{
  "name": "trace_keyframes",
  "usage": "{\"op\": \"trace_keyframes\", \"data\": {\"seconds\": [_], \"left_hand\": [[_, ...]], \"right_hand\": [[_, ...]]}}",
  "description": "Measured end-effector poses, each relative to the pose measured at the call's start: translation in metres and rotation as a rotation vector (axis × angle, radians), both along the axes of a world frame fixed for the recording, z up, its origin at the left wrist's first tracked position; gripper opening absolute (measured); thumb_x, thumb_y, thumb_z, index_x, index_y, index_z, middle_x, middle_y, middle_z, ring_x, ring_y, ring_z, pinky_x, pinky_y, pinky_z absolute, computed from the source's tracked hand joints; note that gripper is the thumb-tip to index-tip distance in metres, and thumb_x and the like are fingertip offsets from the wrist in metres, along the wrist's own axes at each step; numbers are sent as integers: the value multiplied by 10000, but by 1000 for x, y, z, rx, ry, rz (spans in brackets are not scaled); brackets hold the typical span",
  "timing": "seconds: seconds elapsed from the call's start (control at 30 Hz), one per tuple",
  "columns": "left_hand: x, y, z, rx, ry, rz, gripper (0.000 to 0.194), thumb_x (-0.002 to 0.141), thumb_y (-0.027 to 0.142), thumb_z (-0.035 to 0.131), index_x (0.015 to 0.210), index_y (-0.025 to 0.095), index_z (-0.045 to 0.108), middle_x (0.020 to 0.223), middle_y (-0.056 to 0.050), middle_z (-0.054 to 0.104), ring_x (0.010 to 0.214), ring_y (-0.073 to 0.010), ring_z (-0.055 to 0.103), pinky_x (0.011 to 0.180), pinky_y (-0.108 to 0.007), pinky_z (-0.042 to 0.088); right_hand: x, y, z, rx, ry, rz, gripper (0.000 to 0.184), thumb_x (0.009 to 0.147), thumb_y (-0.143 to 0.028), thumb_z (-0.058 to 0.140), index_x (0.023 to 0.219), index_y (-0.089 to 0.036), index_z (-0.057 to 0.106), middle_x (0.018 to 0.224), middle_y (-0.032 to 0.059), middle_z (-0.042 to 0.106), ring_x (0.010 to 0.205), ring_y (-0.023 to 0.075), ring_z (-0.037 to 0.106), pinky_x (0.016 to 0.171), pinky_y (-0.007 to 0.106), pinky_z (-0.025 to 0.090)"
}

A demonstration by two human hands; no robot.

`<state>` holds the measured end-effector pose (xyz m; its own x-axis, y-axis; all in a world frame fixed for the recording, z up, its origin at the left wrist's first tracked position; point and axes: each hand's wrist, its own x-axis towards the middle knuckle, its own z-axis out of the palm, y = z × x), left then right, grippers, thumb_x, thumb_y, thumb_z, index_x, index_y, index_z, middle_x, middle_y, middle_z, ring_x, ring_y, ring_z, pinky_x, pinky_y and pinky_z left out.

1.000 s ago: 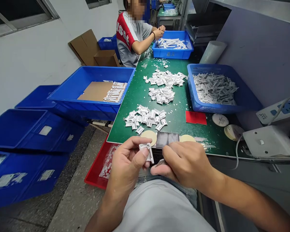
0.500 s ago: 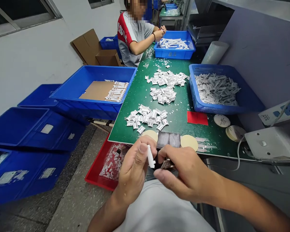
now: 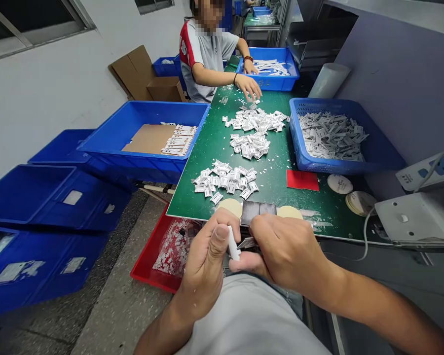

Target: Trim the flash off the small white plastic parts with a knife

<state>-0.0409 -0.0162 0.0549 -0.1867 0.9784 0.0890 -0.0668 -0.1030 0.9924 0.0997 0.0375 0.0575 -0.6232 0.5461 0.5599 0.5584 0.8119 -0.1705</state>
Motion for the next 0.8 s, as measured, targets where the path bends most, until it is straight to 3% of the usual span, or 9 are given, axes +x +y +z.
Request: {"op": "trace_keyframes", "data": {"seconds": [0.63, 0.73, 0.8], "left_hand": [[4, -2, -2, -55, -63, 0, 338, 975, 413, 366, 724, 213, 473, 737, -9, 406, 688, -166, 390, 666, -295, 337], [0, 9, -7, -43, -68, -1, 338, 963, 429, 382, 727, 217, 497, 726, -4, 432, 659, -161, 408, 634, -281, 343], [-11, 30, -16, -21, 124, 32, 336, 960, 445, 371, 774, 219, 536, 737, -9, 491, 656, -163, 449, 634, -274, 363]], "right_hand": [[2, -2, -6, -3, 16, 11, 580, 969, -575, 277, 594, -185, 485, 498, -28, 406, 458, 114, 301, 495, 286, 174], [6, -4, -13, -68, 81, 66, 577, 988, -545, 256, 586, -187, 463, 502, -38, 387, 456, 104, 283, 490, 280, 182], [13, -6, -19, -203, 162, 134, 575, 994, -544, 230, 590, -191, 438, 513, -49, 366, 459, 95, 278, 485, 268, 191]]}}
